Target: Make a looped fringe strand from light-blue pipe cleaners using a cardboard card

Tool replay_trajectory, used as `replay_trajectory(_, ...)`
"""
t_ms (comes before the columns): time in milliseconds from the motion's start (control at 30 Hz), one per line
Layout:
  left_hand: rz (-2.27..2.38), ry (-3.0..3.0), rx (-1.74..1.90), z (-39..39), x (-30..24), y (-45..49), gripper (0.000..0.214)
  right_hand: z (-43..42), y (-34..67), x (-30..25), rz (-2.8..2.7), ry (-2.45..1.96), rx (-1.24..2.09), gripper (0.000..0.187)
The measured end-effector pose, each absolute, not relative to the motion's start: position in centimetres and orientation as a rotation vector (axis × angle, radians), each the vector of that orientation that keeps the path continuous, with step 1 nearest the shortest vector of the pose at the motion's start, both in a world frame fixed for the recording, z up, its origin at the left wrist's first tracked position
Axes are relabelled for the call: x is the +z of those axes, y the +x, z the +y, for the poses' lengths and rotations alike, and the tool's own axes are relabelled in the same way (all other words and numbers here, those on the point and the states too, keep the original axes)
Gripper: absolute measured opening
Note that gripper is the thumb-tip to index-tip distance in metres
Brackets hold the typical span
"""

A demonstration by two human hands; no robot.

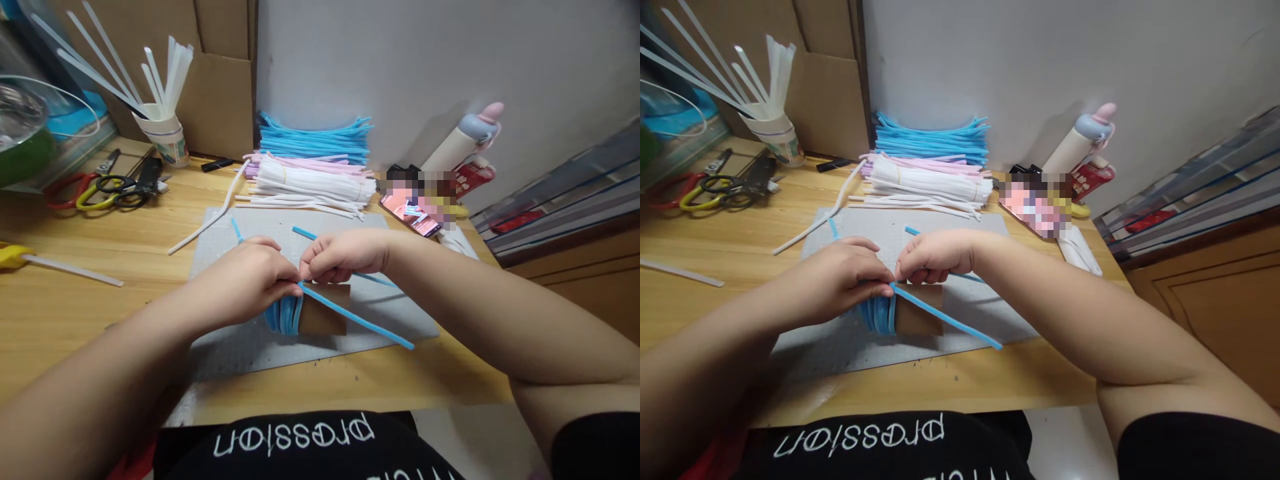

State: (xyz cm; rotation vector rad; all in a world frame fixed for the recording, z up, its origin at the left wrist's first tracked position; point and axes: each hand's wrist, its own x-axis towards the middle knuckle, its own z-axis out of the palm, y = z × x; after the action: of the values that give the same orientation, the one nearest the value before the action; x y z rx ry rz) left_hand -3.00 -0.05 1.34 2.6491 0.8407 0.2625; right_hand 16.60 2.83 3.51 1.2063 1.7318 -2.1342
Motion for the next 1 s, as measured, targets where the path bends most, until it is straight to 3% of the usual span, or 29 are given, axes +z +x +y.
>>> replay_trajectory(167, 0.872, 2.593, 0.238, 0.0, 1.4, -3.0, 0.026, 0.5, 16.4, 5.2, 2.588, 1.191, -1.154, 0.011)
replay_trajectory(300, 0.917, 2.576, 0.188, -0.1, 1.6, -2.8, 0.022, -1.6, 16.0, 5.1, 2.795, 1.245, -0.506, 0.013)
replay_trajectory(767, 0.865, 2.549, 0.153, -0.3, 1.3, -2.5, 0.020, -1.0, 15.9, 5.2, 2.849, 0.832, -0.108, 0.011)
replay_trajectory(1000, 0.932, 2.559, 0.194, -0.2, 1.2, -2.5, 0.018, -1.2, 15.9, 5.0, 2.829, 0.873, 0.074, 0.015)
